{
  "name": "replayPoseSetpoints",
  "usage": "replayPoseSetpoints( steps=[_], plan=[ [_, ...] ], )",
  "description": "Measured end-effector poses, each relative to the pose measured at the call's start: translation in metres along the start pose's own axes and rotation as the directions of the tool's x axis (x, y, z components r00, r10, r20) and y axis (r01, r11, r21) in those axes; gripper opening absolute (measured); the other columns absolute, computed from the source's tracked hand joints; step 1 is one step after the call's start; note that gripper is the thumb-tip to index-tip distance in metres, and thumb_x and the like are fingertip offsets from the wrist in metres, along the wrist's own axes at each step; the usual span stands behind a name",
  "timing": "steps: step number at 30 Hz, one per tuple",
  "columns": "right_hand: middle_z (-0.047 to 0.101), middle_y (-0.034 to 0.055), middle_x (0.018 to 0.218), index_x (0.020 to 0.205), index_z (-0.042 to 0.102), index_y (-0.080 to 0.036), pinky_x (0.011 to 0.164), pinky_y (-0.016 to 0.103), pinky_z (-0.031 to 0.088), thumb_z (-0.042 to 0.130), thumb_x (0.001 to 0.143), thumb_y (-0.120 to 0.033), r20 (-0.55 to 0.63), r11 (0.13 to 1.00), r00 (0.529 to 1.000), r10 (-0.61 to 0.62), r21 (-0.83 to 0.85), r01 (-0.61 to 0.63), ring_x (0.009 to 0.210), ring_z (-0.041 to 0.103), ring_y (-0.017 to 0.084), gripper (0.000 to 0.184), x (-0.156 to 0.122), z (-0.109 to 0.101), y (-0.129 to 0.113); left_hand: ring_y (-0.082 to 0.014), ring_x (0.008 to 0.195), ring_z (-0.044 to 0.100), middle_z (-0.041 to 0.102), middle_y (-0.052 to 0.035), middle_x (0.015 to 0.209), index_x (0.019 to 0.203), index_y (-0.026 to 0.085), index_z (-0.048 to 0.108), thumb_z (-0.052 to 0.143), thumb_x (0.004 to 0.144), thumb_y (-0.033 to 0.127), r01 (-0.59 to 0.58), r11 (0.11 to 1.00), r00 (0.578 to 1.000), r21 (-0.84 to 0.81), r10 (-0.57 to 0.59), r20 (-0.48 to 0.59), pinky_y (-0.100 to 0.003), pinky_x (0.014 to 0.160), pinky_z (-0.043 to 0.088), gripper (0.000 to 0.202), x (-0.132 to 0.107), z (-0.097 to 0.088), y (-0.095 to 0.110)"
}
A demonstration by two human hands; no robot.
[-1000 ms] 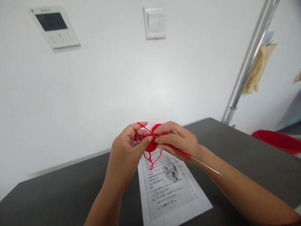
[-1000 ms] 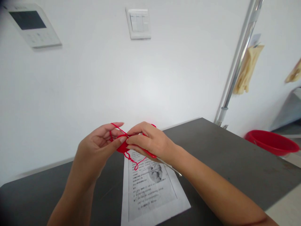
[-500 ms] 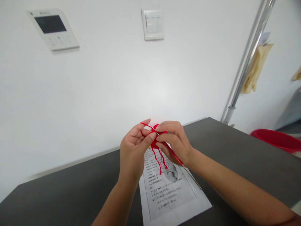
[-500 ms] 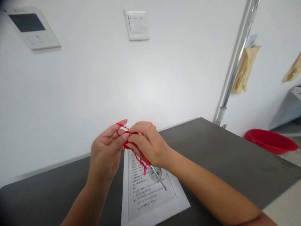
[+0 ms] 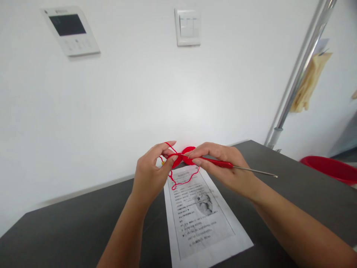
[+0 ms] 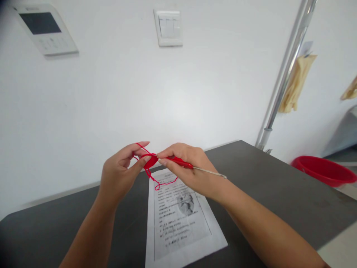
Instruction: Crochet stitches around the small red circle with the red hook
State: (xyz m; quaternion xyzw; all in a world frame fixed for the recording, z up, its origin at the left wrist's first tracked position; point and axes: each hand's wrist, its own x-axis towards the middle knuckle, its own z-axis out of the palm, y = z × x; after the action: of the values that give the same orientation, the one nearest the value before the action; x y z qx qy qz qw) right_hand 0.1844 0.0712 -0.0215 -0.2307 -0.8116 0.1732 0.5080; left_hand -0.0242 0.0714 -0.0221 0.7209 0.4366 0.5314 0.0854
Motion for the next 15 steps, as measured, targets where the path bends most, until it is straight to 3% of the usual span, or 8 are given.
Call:
replayPoseSetpoints(
  steps=[7,11,13,15],
  plan=[
    [0.077,0.0036,0.083,0.088,0.077,-0.018,0.064,0.026,0.052,0.067,0.092,-0.026,0.050,0.970,0.984,0.173,0.165,-0.178,0.074,0.069,0.016,0.013,0.003,-0.015,-0.005,-0.0172,0.084,0.067,0.074,-0.0013,0.087,0.098,0.020,0.076,0.071,0.082,0.020,0.086,0.983,0.994,-0.163,-0.073,0.086,-0.031,0.083,0.051,0.017,0.001,0.002,-0.006],
    [0.077,0.0030,0.077,0.084,0.077,-0.017,0.068,0.026,0.057,0.076,0.086,-0.029,0.038,0.852,0.960,0.279,0.452,-0.265,0.072,0.072,0.015,0.012,0.006,-0.014,0.004,-0.0136,0.082,0.066,0.074,0.0012,0.084,0.087,0.023,0.079,0.076,0.079,0.018,0.134,0.953,0.991,-0.272,-0.122,0.061,-0.025,0.079,0.050,0.010,0.000,0.000,-0.002],
    [0.078,0.0032,0.077,0.083,0.077,-0.017,0.070,0.026,0.060,0.078,0.085,-0.032,0.052,0.756,0.959,0.277,0.605,-0.252,0.070,0.073,0.014,0.014,0.007,-0.009,0.010,-0.0112,0.073,0.064,0.072,0.0028,0.076,0.088,0.024,0.080,0.079,0.075,0.017,0.237,0.877,0.971,-0.418,-0.209,0.112,-0.022,0.070,0.050,0.015,0.000,-0.001,0.002],
    [0.079,0.0029,0.078,0.084,0.076,-0.019,0.070,0.026,0.062,0.078,0.086,-0.031,0.021,0.722,0.976,0.218,0.669,-0.176,0.072,0.075,0.014,0.013,0.006,-0.003,0.016,-0.0090,0.063,0.061,0.069,0.0031,0.069,0.087,0.023,0.082,0.083,0.069,0.018,0.378,0.737,0.925,-0.561,-0.282,0.253,-0.019,0.061,0.047,0.018,0.002,-0.003,0.007]
  ],
)
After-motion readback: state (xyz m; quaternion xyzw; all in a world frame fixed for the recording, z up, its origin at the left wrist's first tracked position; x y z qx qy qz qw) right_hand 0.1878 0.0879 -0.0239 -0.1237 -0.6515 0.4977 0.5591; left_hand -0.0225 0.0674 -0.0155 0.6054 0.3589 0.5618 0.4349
